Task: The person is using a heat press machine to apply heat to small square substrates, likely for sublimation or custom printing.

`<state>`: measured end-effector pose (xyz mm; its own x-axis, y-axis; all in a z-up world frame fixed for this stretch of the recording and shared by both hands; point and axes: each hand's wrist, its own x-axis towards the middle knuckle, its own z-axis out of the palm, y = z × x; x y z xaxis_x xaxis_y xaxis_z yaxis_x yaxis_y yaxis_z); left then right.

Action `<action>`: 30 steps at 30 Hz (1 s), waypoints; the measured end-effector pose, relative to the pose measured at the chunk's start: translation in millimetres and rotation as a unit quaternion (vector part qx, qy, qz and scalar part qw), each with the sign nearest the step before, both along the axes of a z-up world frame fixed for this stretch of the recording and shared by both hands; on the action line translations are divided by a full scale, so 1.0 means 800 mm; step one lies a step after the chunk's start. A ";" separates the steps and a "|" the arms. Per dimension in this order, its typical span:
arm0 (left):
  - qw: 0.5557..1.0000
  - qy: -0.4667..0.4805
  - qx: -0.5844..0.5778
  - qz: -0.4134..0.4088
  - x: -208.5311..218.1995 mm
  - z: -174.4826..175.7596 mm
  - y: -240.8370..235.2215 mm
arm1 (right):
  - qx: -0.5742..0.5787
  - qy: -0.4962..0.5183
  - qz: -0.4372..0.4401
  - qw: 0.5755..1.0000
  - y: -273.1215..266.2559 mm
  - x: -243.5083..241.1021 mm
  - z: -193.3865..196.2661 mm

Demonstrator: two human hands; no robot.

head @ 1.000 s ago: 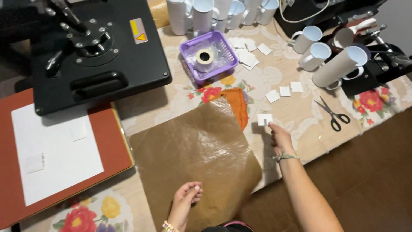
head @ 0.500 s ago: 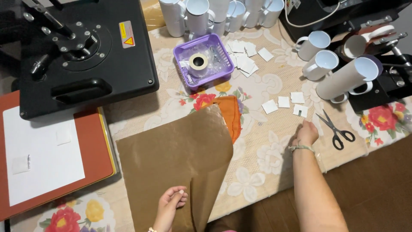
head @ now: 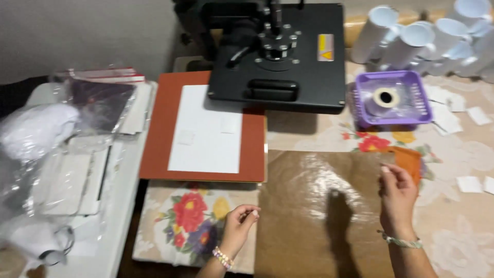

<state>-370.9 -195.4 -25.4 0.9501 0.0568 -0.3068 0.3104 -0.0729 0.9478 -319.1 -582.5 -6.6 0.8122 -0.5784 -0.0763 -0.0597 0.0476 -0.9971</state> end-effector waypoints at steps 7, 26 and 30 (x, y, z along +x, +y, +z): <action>0.996 0.072 0.002 0.049 0.023 0.030 0.161 | -0.165 0.120 0.427 0.881 0.382 0.109 0.101; 0.944 0.238 -0.219 0.067 0.053 0.016 0.276 | -0.428 0.135 0.401 0.799 0.573 0.284 0.035; 0.930 0.248 -0.256 0.086 0.052 0.017 0.278 | -0.424 0.191 0.425 0.777 0.575 0.280 0.040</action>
